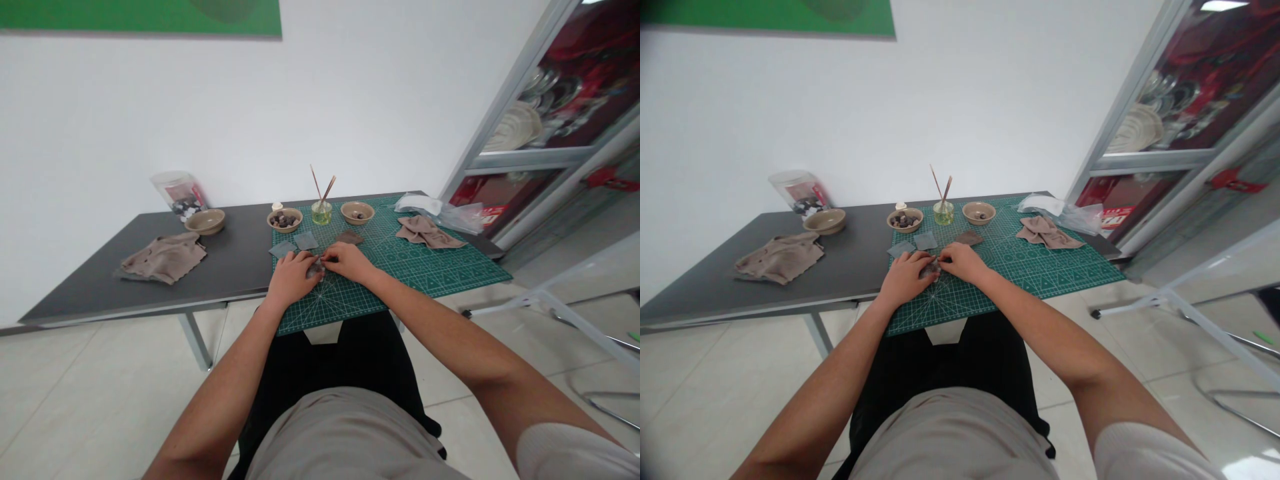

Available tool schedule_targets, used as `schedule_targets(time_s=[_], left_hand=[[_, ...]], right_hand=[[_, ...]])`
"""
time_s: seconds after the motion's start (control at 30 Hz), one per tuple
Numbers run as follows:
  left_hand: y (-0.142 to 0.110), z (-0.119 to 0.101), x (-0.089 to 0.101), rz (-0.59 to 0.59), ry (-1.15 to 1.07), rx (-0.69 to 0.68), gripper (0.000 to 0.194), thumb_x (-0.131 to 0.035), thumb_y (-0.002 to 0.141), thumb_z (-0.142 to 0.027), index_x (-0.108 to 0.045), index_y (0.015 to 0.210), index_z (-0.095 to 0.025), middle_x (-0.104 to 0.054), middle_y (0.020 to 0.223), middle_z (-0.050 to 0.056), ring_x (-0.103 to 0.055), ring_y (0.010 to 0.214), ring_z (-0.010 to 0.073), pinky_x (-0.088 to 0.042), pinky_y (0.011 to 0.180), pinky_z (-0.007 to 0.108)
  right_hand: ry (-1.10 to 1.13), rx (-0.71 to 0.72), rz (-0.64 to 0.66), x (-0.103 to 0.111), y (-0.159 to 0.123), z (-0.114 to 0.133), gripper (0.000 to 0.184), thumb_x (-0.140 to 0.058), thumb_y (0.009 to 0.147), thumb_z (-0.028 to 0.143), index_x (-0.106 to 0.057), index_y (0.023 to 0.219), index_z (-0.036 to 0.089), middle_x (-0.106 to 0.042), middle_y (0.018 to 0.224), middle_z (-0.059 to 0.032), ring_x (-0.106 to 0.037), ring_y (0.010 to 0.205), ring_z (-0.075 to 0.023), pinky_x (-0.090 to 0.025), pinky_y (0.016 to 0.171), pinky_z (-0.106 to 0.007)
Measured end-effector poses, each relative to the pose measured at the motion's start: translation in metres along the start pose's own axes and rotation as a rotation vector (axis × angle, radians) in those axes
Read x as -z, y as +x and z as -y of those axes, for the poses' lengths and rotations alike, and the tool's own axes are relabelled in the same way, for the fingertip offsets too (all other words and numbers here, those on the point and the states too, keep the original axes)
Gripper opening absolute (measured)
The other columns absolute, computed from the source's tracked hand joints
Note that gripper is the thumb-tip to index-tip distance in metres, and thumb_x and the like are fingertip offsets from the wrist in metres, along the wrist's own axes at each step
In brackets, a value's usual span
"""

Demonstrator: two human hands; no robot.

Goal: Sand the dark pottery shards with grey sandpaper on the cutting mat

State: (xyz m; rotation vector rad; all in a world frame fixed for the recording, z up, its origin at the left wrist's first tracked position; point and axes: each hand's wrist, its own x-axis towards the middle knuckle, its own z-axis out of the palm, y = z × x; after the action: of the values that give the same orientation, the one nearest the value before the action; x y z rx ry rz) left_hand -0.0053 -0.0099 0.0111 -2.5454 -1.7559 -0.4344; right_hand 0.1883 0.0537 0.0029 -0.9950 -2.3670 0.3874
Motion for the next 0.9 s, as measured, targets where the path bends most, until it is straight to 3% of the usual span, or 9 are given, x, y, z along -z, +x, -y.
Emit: schedule_targets(time_s=[0.23,0.6,0.9], left_hand=[[0.001,0.0,-0.001,-0.005,-0.001,-0.009,0.049,-0.052,0.095,-0.053,-0.064,0.133,-0.026,-0.063,0.138,0.004,-0.054,0.115,0.03,-0.046,0.093,0.047],[0.001,0.0,0.0,0.01,0.006,0.001,0.046,-0.052,0.095,-0.053,-0.065,0.131,-0.027,-0.063,0.138,0.004,-0.054,0.115,0.0292,-0.046,0.093,0.046],[0.0,-0.001,0.001,0.017,0.014,-0.015,0.05,-0.051,0.095,-0.053,-0.061,0.137,-0.027,-0.062,0.139,0.004,-0.053,0.116,0.0306,-0.045,0.094,0.047]], right_hand=[[0.022,0.033,0.014,0.008,-0.011,-0.007,0.005,-0.074,0.085,0.019,-0.078,0.087,0.02,-0.078,0.095,-0.0047,-0.068,0.092,-0.02,-0.05,0.085,-0.033],[-0.018,0.008,0.022,0.001,0.002,-0.002,0.006,-0.073,0.085,0.017,-0.078,0.087,0.019,-0.077,0.094,-0.0058,-0.066,0.093,-0.0202,-0.048,0.085,-0.032],[-0.003,-0.004,0.032,0.01,-0.001,-0.01,0.005,-0.074,0.084,0.019,-0.078,0.087,0.019,-0.077,0.094,-0.0053,-0.066,0.093,-0.0202,-0.048,0.086,-0.033]])
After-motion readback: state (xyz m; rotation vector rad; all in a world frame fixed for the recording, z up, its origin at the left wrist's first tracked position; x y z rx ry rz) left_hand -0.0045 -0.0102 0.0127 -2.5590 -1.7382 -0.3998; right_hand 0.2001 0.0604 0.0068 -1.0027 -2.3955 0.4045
